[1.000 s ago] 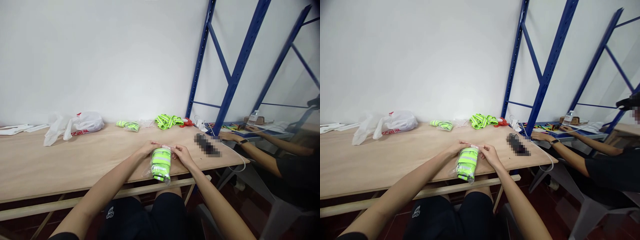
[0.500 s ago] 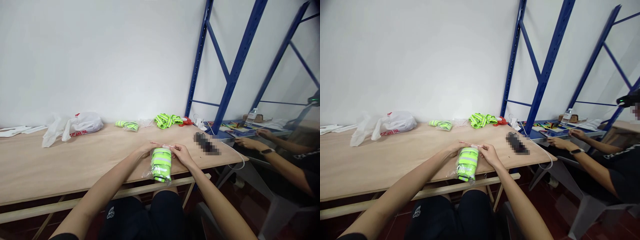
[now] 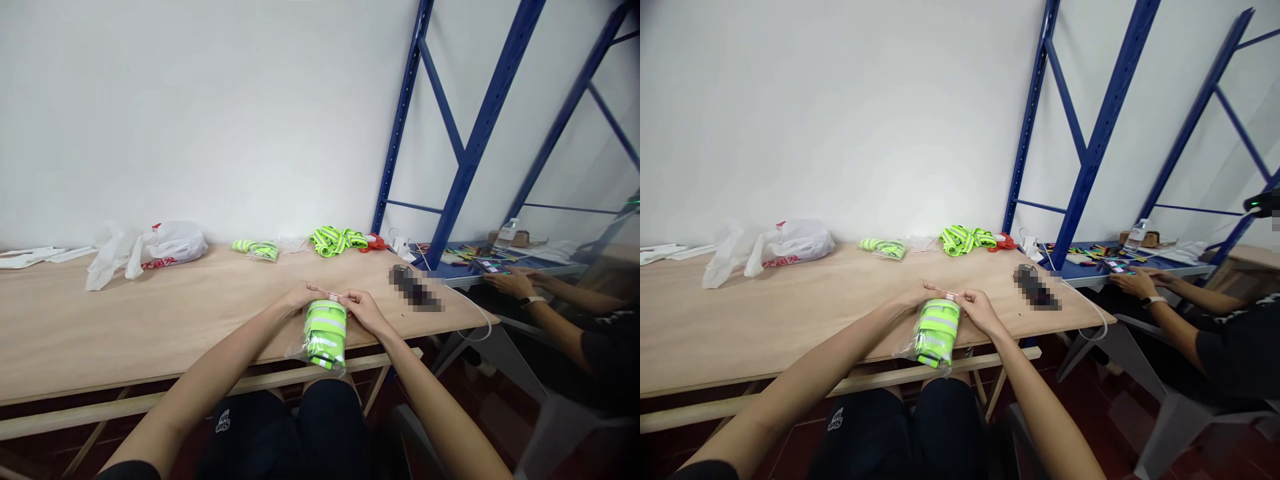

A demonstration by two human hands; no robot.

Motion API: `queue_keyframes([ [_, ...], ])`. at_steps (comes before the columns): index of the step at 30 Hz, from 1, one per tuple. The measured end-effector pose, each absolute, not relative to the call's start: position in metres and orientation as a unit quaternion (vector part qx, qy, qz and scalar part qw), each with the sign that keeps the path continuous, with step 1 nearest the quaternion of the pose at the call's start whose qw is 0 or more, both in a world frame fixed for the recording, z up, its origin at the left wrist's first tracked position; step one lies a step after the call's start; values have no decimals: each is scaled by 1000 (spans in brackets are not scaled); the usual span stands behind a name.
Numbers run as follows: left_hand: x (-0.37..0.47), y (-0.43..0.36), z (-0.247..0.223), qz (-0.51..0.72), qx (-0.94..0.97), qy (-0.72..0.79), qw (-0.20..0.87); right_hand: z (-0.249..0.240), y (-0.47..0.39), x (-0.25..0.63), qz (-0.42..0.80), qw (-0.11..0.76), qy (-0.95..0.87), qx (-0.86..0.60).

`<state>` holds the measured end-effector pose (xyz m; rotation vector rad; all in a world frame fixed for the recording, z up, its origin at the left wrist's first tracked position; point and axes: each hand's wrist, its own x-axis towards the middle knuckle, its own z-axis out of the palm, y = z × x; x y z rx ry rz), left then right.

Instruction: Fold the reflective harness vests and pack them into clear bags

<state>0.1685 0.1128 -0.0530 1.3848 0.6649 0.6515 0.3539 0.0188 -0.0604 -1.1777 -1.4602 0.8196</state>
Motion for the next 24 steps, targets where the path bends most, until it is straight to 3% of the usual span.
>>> queue_keyframes([
  [24, 163, 117, -48, 292, 600, 282, 690, -65, 23, 353, 317, 552, -591, -496],
])
